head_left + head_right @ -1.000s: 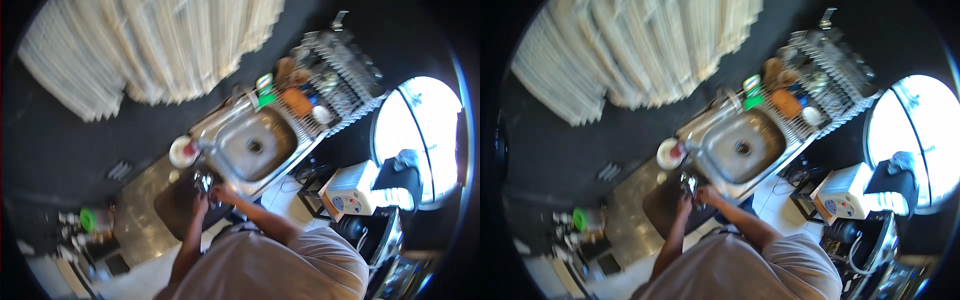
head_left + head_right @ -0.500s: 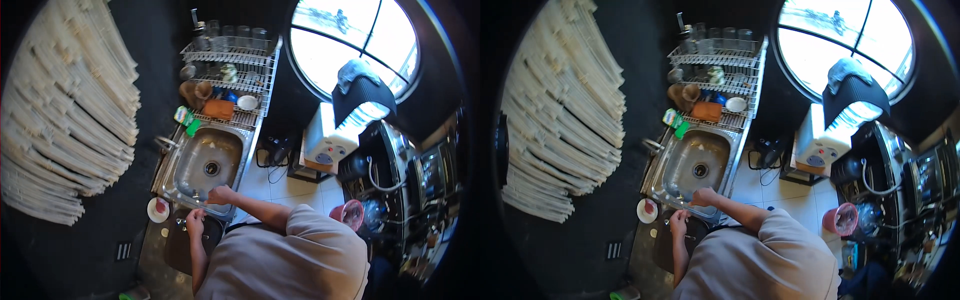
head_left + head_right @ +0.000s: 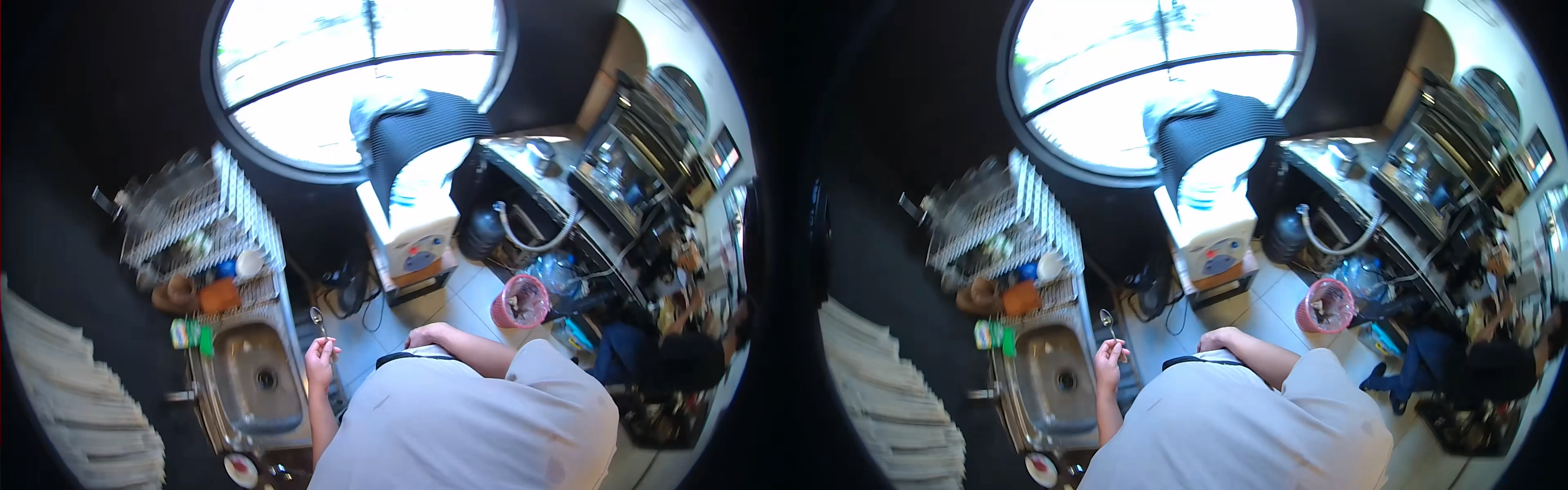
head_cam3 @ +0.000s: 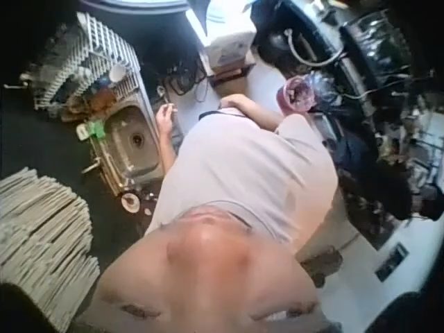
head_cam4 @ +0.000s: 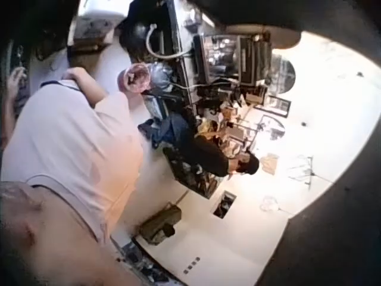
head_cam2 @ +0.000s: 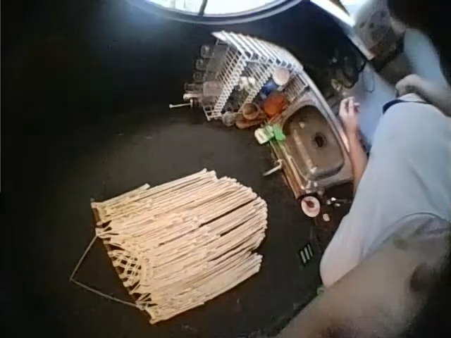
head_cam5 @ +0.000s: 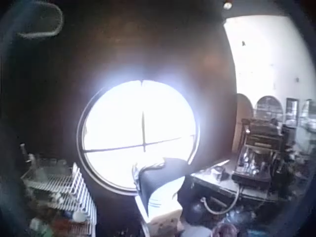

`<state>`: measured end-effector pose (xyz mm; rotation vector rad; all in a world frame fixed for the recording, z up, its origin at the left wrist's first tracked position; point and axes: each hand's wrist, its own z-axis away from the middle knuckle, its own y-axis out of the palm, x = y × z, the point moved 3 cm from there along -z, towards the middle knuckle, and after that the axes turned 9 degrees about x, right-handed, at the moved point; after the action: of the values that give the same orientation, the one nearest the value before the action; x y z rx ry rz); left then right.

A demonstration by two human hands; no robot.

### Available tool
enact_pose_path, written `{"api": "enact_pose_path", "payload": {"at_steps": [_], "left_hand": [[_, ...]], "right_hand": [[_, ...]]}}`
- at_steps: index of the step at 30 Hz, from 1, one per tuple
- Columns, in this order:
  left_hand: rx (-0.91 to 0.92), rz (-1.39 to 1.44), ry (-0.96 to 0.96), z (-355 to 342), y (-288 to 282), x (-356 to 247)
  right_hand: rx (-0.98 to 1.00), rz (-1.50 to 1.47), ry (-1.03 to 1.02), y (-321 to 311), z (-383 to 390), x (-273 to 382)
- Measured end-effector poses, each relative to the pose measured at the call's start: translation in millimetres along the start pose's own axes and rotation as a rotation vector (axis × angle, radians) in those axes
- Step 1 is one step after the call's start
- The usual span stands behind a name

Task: Drying and polishing metal forks and spoons with a yellow cloth.

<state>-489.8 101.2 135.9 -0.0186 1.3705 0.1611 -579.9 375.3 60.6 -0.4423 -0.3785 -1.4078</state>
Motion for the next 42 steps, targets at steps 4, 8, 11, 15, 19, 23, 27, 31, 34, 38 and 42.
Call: {"api": "enact_pose_path", "payload": {"at_steps": [4,8,11,15,19,23,27,31,34,38,42], "left_hand": [[0.34,-0.016,-0.01,-87.4,79.5,-31.2],[0.592,0.123,-0.114,-135.8,172.8,-45.4],[0.809,0.102,-0.151,-148.8,227.3,-42.7],[0.99,0.055,-0.217,-173.3,301.9,-22.0],[1.098,-0.077,-0.164,-175.3,383.4,-30.6],[1.186,0.085,-0.2,-170.2,468.5,-46.0],[1.175,0.101,-0.129,-173.1,536.7,-48.1],[1.097,0.159,-0.148,-185.1,595.1,-55.2],[1.048,0.302,-0.105,-197.2,625.6,-69.3],[0.935,0.352,-0.069,-200.9,642.6,-94.3],[0.838,0.363,-0.03,-209.4,642.0,-98.1]], "right_hand": [[0.118,-0.066,0.095,-26.6,32.5,-51.2],[-0.188,-0.473,-0.269,-56.1,114.9,-122.1],[-1.129,-0.542,-0.457,-72.8,211.7,-158.1],[-1.852,-0.84,-0.545,-56.7,338.1,-202.0],[-2.079,-0.773,-0.326,-40.1,414.7,-238.8],[-2.267,-0.878,-0.768,-55.8,524.8,-284.5],[-2.318,-1.134,-1.115,-99.1,622.0,-337.2],[-2.224,-1.153,-1.252,-142.3,686.5,-400.0],[-2.106,-1.276,-1.475,-167.1,703.5,-422.3],[-2.156,-1.299,-1.642,-182.9,708.9,-430.4],[-2.925,-0.213,0.022,-157.7,713.6,-391.8]]}}
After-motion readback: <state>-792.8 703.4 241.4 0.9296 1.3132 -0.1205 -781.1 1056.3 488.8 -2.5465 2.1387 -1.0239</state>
